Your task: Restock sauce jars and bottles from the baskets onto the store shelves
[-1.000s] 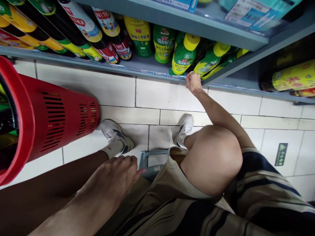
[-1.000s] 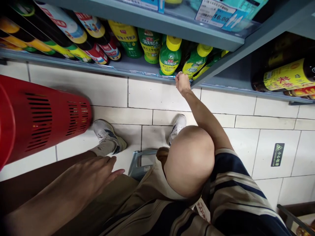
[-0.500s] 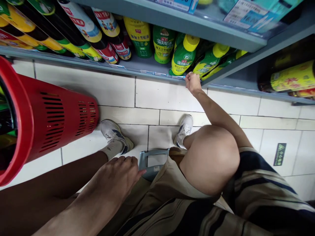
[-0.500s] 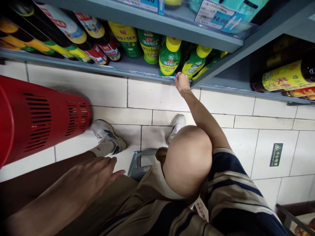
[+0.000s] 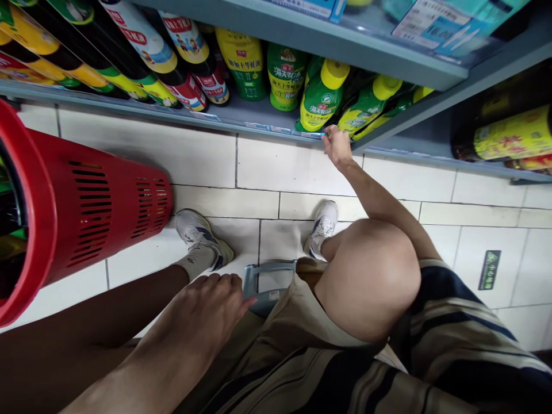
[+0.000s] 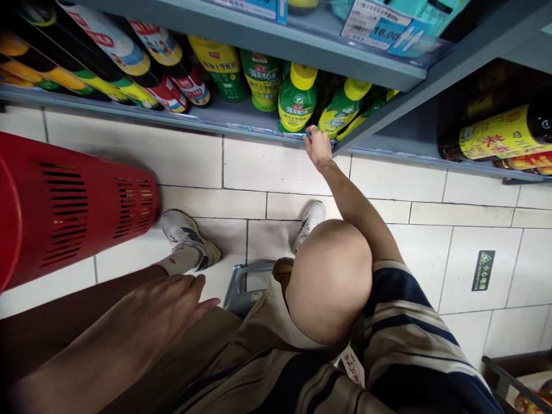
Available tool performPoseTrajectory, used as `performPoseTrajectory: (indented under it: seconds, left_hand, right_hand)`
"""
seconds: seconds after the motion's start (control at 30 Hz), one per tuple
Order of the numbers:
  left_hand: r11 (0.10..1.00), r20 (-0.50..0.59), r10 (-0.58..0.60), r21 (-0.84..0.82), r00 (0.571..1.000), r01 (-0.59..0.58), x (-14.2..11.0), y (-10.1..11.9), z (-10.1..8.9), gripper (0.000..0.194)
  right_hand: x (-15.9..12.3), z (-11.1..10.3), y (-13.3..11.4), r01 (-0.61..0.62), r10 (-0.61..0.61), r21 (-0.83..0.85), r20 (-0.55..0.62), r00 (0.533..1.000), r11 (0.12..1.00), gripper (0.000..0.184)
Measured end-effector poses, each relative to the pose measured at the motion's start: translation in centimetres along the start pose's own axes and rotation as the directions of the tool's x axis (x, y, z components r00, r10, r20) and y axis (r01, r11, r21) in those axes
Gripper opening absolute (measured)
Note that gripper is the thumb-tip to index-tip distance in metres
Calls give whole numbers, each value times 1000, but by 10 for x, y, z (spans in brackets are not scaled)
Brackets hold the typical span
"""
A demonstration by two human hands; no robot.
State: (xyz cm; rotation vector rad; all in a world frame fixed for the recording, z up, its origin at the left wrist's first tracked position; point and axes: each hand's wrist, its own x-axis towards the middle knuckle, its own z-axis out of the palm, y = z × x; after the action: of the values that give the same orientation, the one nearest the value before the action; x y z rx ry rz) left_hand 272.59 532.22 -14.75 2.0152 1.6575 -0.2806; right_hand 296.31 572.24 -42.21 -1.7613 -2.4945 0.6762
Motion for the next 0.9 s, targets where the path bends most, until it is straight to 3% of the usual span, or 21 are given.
performPoseTrajectory:
  seconds: [0.1, 0.23, 0.4, 0.77, 0.9]
  left_hand:
    - [988, -8, 104, 119, 994, -103, 1, 1, -2, 24]
    - [984, -8, 111, 139, 994, -109, -1, 0, 1, 23]
    - [968, -104, 174, 200, 979, -150, -1, 1, 4, 23]
    - [977, -33, 137, 167, 990, -130, -7, -1, 5, 24]
    - [988, 22, 42, 150, 999, -45, -5, 1, 3, 24]
  right_hand:
    - [-2, -3, -3, 23, -22, -17, 30, 999, 1000, 34]
    - [-1, -5, -3, 23, -21, -40, 48, 999, 999, 39]
    - [2, -3, 0, 29, -28, -67, 11, 1000, 997, 36]
    - [3, -10, -16, 24, 1, -311, 82, 997, 950, 37]
    - [2, -12, -21, 21, 15, -329, 107, 994, 944, 42]
